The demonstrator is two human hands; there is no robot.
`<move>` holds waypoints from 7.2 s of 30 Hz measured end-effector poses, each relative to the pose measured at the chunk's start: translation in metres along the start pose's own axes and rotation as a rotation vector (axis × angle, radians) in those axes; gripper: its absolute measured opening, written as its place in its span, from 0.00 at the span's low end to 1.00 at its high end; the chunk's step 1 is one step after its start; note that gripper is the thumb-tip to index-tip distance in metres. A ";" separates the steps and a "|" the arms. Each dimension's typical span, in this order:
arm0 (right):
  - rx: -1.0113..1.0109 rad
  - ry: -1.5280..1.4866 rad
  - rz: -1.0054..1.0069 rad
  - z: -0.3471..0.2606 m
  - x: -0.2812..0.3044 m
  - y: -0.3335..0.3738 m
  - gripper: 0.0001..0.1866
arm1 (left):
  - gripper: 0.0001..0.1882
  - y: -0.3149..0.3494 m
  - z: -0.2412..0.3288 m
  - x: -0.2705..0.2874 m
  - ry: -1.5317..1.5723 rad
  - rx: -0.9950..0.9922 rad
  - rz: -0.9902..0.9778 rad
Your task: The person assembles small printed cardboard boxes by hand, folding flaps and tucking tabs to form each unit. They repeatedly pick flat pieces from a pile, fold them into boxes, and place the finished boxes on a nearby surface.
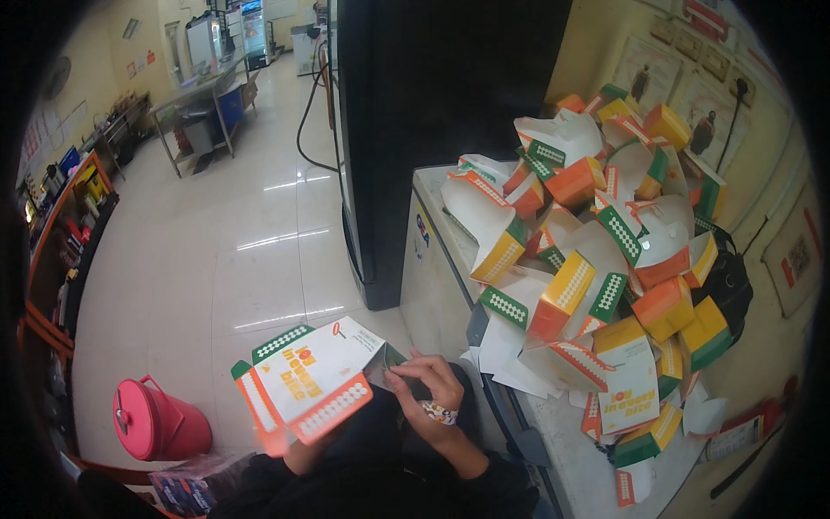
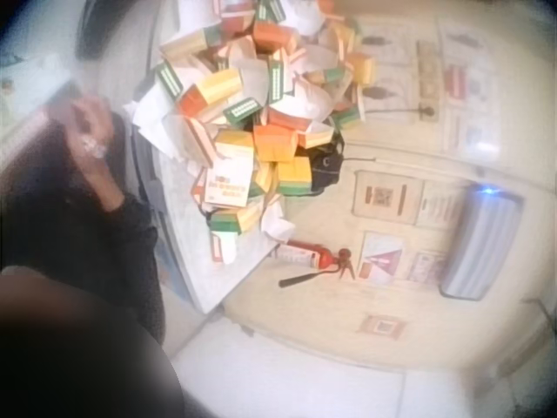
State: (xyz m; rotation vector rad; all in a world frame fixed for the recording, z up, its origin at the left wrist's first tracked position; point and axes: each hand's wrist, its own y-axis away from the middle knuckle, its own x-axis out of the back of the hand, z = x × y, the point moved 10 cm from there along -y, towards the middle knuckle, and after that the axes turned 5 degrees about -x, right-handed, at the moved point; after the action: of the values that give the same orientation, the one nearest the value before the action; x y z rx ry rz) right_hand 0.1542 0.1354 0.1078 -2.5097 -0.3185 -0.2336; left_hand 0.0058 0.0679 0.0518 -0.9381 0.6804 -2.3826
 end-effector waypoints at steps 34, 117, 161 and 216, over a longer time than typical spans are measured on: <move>0.504 0.236 -0.194 -0.071 -0.020 0.035 0.13 | 0.14 0.035 -0.001 -0.068 0.132 0.034 -0.406; 0.063 0.219 0.022 -0.006 0.003 0.017 0.08 | 0.07 -0.010 -0.010 0.004 0.769 0.422 0.022; 0.082 0.009 -0.368 -0.037 -0.054 0.054 0.14 | 0.17 0.015 0.058 0.077 -0.016 -0.459 0.560; 0.275 0.634 1.002 -0.133 0.261 -0.017 0.08 | 0.47 -0.122 -0.007 -0.122 0.473 -0.042 -0.033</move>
State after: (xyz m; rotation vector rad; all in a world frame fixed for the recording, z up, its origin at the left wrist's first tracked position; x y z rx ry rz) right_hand 0.3860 0.1166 0.2863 -1.9016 1.0488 -0.4925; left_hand 0.0489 0.2347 0.0621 -0.3966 0.8925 -2.6521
